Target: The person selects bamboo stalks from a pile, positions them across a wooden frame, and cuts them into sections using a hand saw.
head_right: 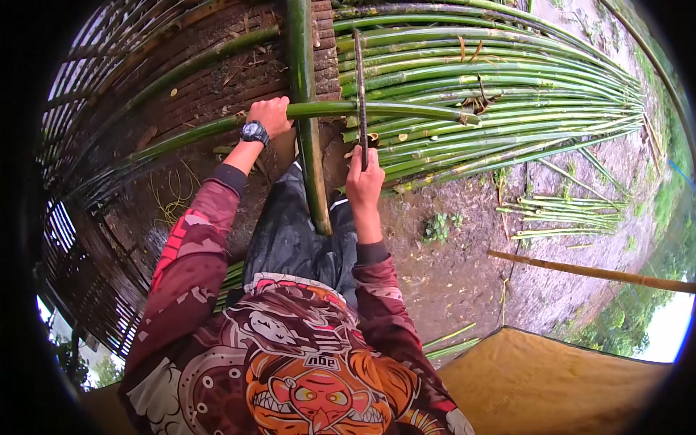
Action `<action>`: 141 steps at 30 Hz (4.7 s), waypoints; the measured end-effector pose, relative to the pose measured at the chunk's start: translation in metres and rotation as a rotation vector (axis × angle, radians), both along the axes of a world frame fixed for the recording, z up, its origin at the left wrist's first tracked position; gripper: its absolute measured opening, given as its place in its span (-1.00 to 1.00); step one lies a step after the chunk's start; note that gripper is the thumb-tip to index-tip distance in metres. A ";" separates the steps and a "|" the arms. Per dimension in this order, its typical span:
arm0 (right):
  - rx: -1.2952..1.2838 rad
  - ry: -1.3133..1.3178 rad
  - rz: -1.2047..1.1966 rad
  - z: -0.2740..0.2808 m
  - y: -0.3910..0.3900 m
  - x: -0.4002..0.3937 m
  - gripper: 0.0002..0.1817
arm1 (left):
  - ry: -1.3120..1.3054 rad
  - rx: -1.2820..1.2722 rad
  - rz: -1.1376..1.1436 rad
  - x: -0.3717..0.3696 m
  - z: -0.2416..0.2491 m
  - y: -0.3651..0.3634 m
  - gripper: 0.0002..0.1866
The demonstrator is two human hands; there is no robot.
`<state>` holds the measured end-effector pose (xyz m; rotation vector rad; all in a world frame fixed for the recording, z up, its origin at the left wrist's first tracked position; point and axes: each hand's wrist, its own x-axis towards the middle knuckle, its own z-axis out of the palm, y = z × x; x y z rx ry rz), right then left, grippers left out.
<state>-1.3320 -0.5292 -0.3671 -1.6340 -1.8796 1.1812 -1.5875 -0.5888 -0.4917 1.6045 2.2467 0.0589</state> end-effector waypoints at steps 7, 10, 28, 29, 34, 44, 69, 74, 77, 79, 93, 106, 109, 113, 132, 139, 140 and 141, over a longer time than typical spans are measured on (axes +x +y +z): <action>-0.202 -0.171 -0.025 0.099 -0.026 0.027 -0.69 | -0.036 -0.117 -0.008 -0.002 0.003 0.002 -0.72; -0.268 -0.190 -0.068 0.132 -0.036 0.032 -0.68 | -0.039 -0.107 -0.007 0.000 0.005 0.003 -0.73; -0.086 -0.033 -0.013 -0.002 -0.007 0.005 -0.72 | -0.140 -0.200 -0.050 -0.014 0.011 0.007 -0.64; -0.019 -0.032 0.010 -0.009 -0.009 0.007 -0.73 | -0.139 -0.196 -0.046 -0.015 0.015 0.011 -0.64; -0.085 -0.040 0.003 0.033 -0.002 0.004 -0.67 | -0.195 -0.276 -0.071 -0.016 0.021 0.014 -0.61; -0.191 -0.224 0.022 0.047 0.042 -0.026 -0.56 | -0.189 -0.178 -0.063 -0.014 0.006 0.007 -0.62; -0.237 -0.240 0.004 0.137 -0.020 0.018 -0.65 | -0.089 -0.096 -0.030 -0.013 -0.003 -0.001 -0.67; -0.063 -0.220 0.111 0.046 0.054 -0.042 -0.63 | -0.053 -0.183 -0.059 -0.013 0.006 0.002 -0.64; -0.210 -0.240 0.043 0.056 0.036 -0.034 -0.60 | -0.199 -0.274 -0.048 -0.021 0.015 0.016 -0.64; -0.161 -0.170 0.023 0.031 0.021 -0.017 -0.60 | -0.328 -0.390 -0.052 -0.031 0.023 0.027 -0.63; -0.259 -0.151 -0.034 0.088 0.000 0.000 -0.61 | -0.033 -0.077 -0.023 -0.024 0.005 0.000 -0.59; -0.150 -0.240 0.051 0.049 0.044 -0.040 -0.59 | -0.138 -0.177 -0.022 -0.032 0.017 0.015 -0.57; -0.123 -0.037 -0.013 0.020 0.029 -0.015 -0.65 | -0.193 -0.271 -0.028 -0.037 0.025 0.022 -0.58; -0.033 0.006 0.042 0.000 0.020 -0.007 -0.71 | -0.243 -0.360 -0.033 -0.039 0.027 0.028 -0.55; -0.128 -0.202 0.072 0.045 0.038 -0.028 -0.58 | -0.153 -0.287 -0.012 -0.025 0.029 0.017 -0.53; -0.302 -0.271 -0.010 0.100 0.009 -0.009 -0.60 | -0.158 -0.242 -0.007 -0.029 0.017 0.014 -0.56; -0.263 -0.276 0.004 0.090 0.011 -0.010 -0.60 | -0.093 -0.203 -0.029 -0.033 0.016 0.018 -0.55; -0.048 -0.226 0.053 0.050 0.014 -0.005 -0.62 | -0.042 -0.173 -0.068 -0.032 0.020 0.015 -0.55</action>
